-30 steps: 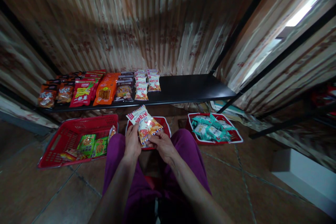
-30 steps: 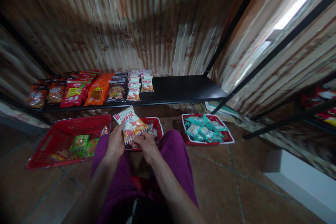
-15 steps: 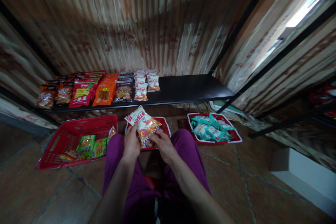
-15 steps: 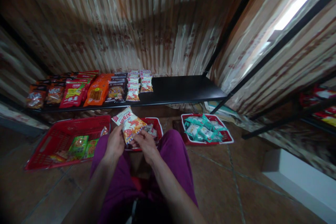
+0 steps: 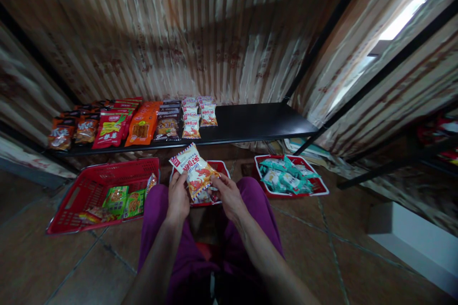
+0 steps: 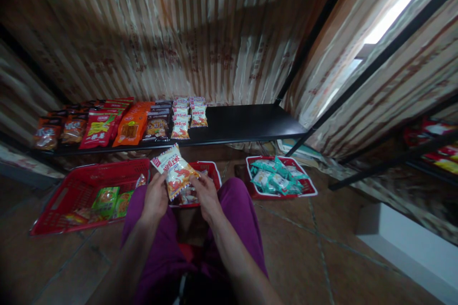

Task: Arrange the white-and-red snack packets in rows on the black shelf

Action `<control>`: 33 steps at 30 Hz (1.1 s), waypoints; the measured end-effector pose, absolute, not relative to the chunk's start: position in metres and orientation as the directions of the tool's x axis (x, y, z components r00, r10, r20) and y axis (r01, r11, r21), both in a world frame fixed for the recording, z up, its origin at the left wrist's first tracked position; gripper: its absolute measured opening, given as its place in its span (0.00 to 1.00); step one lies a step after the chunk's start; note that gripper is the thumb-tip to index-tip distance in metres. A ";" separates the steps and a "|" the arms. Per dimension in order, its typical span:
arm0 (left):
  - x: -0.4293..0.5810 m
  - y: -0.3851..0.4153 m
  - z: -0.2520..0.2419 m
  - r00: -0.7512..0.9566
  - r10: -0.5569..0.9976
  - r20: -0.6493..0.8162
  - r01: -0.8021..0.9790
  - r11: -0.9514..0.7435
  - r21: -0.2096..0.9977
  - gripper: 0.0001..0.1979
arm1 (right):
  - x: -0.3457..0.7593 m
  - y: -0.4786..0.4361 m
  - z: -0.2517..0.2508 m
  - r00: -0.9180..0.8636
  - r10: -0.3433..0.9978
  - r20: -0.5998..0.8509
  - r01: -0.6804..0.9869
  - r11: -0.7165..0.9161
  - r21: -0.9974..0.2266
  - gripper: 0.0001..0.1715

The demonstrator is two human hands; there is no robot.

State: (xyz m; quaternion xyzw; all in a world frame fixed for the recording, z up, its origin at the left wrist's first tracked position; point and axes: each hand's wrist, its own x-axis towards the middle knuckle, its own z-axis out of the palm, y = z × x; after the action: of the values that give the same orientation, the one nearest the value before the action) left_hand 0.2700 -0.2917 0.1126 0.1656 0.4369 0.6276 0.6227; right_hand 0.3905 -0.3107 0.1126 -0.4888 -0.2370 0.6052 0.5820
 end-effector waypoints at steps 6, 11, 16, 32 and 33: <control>0.266 -0.291 0.108 -0.182 0.934 -0.307 -0.564 0.157 0.811 0.16 | 0.389 -0.312 0.109 0.112 0.936 -0.335 -0.486 -0.242 -0.840 0.21; 0.265 -0.292 0.096 -0.311 0.916 -0.253 -0.463 0.086 0.882 0.18 | 0.389 -0.312 0.102 0.163 0.950 -0.266 -0.453 -0.168 -0.876 0.23; 0.268 -0.294 0.099 -0.354 0.929 -0.107 -0.326 -0.016 0.945 0.16 | 0.394 -0.312 0.092 0.247 0.962 -0.112 -0.222 -0.057 -0.973 0.25; 0.274 -0.284 0.144 -0.300 0.924 -0.236 -0.601 0.009 0.799 0.18 | 0.387 -0.328 0.079 -0.031 0.745 0.667 0.606 0.545 -0.580 0.33; 0.274 -0.283 0.143 -0.307 0.922 -0.234 -0.600 0.003 0.800 0.18 | 0.386 -0.329 0.077 -0.042 0.746 0.665 0.605 0.548 -0.577 0.34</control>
State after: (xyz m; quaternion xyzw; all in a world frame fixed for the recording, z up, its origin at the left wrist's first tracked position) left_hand 0.2735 -0.2828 0.1428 0.1853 0.4356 0.6812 0.5585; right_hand 0.3857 -0.3295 0.0773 -0.4702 -0.7184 0.0694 0.5079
